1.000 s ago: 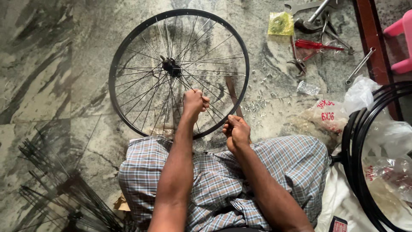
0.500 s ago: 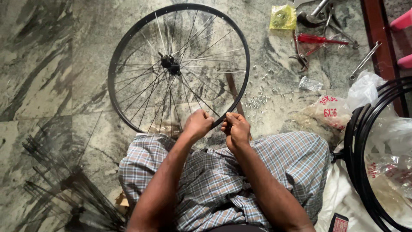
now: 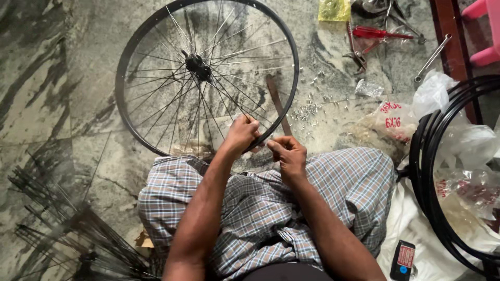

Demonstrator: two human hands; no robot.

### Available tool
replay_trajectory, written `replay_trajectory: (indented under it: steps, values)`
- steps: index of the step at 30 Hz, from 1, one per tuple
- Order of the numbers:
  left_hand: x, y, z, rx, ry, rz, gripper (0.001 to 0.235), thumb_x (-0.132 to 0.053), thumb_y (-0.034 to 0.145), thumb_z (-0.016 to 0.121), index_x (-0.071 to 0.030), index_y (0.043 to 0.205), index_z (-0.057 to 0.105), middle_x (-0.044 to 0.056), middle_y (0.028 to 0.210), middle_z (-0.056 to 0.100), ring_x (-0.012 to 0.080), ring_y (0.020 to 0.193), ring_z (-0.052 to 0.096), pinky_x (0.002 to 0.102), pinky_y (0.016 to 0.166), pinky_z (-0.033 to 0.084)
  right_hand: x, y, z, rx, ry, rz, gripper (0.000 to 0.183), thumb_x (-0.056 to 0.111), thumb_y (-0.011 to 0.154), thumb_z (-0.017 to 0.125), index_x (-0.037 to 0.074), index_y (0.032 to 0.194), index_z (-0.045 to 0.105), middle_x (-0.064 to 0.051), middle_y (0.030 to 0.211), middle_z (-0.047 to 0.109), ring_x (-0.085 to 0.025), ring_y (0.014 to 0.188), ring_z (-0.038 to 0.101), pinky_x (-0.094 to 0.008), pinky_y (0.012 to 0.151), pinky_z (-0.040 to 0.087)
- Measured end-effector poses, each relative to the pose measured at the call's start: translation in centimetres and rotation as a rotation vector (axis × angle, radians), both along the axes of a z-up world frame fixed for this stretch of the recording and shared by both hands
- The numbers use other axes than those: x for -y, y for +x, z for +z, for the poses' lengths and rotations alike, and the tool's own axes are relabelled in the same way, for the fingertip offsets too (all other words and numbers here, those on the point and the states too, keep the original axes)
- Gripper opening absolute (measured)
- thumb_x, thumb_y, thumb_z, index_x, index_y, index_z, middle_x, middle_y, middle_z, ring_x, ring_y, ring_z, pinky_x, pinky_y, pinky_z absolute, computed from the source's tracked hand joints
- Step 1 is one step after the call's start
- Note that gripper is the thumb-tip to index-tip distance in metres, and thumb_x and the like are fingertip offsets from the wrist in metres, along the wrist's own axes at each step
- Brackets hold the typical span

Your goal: The person is sitting on the floor repairing a bicycle wheel. They are using a spoke wrench to tighten the spokes and adjust the wheel's alignment.

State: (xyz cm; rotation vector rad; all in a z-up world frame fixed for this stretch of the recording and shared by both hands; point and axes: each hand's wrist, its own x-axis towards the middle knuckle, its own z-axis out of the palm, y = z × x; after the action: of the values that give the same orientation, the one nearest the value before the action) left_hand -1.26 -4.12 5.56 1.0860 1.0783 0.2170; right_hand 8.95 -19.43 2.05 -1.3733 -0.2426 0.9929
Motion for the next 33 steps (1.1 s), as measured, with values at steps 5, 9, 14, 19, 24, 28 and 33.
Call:
replay_trajectory:
  steps: [5, 9, 14, 19, 24, 28, 33]
  values:
    - [0.1, 0.7, -0.2, 0.062, 0.009, 0.103, 0.016, -0.007, 0.092, 0.062, 0.006, 0.089, 0.054, 0.017, 0.068, 0.067, 0.0228, 0.051, 0.070, 0.037, 0.040, 0.058, -0.7, -0.4, 0.7, 0.102, 0.010, 0.057, 0.014, 0.004, 0.092, 0.070, 0.001, 0.105, 0.075, 0.000, 0.084, 0.070, -0.006, 0.068, 0.058, -0.022, 0.062, 0.048]
    - [-0.3, 0.2, -0.4, 0.076, 0.020, 0.093, 0.015, -0.005, 0.087, 0.067, 0.001, 0.079, 0.056, 0.014, 0.064, 0.067, 0.0199, 0.048, 0.069, 0.035, 0.039, 0.058, -1.1, -0.4, 0.2, 0.143, 0.075, 0.028, 0.009, -0.004, 0.090, 0.072, -0.003, 0.098, 0.074, -0.001, 0.085, 0.069, -0.007, 0.070, 0.059, -0.022, 0.063, 0.048]
    - [-0.7, 0.0, 0.4, 0.057, 0.014, 0.056, 0.020, -0.005, 0.088, 0.071, 0.005, 0.072, 0.064, 0.014, 0.059, 0.066, 0.0188, 0.044, 0.063, 0.033, 0.037, 0.054, -1.9, -1.3, 0.1, 0.253, 0.212, -0.013, 0.009, -0.007, 0.090, 0.076, 0.000, 0.094, 0.071, 0.000, 0.087, 0.067, -0.005, 0.078, 0.060, -0.020, 0.071, 0.050]
    - [-0.6, -0.3, 0.7, 0.062, 0.015, 0.028, 0.026, -0.006, 0.089, 0.072, 0.005, 0.065, 0.066, 0.013, 0.053, 0.064, 0.0188, 0.039, 0.059, 0.033, 0.034, 0.048, -2.2, -2.4, 0.8, 0.446, 0.234, 0.000, 0.009, -0.008, 0.090, 0.074, 0.000, 0.092, 0.070, -0.001, 0.091, 0.064, -0.006, 0.080, 0.059, -0.020, 0.070, 0.048]
    - [-0.7, 0.0, 1.1, 0.079, 0.015, 0.030, 0.029, -0.005, 0.090, 0.072, 0.005, 0.065, 0.064, 0.012, 0.054, 0.061, 0.0182, 0.039, 0.057, 0.033, 0.034, 0.048, -2.5, -2.9, 1.3, 0.457, 0.242, -0.007, 0.011, -0.010, 0.091, 0.071, 0.000, 0.091, 0.068, -0.001, 0.090, 0.062, -0.006, 0.078, 0.057, -0.020, 0.068, 0.046]
    - [-0.5, 0.1, 1.8, 0.024, 0.004, 0.100, 0.020, -0.003, 0.089, 0.073, 0.001, 0.084, 0.053, 0.012, 0.066, 0.061, 0.0188, 0.047, 0.063, 0.035, 0.037, 0.053, -2.7, -2.7, 1.0, 0.388, 0.313, -0.031, 0.012, -0.011, 0.090, 0.070, 0.000, 0.092, 0.066, -0.001, 0.095, 0.063, -0.007, 0.084, 0.062, -0.022, 0.073, 0.052]
    - [-0.4, 0.1, 2.3, 0.001, 0.010, 0.117, 0.030, -0.003, 0.087, 0.073, -0.002, 0.099, 0.045, 0.011, 0.074, 0.060, 0.0201, 0.051, 0.064, 0.037, 0.038, 0.053, -2.6, -2.1, 0.2, 0.370, 0.352, 0.040, 0.013, -0.012, 0.092, 0.069, 0.000, 0.095, 0.067, -0.002, 0.096, 0.063, -0.007, 0.084, 0.060, -0.021, 0.075, 0.050]
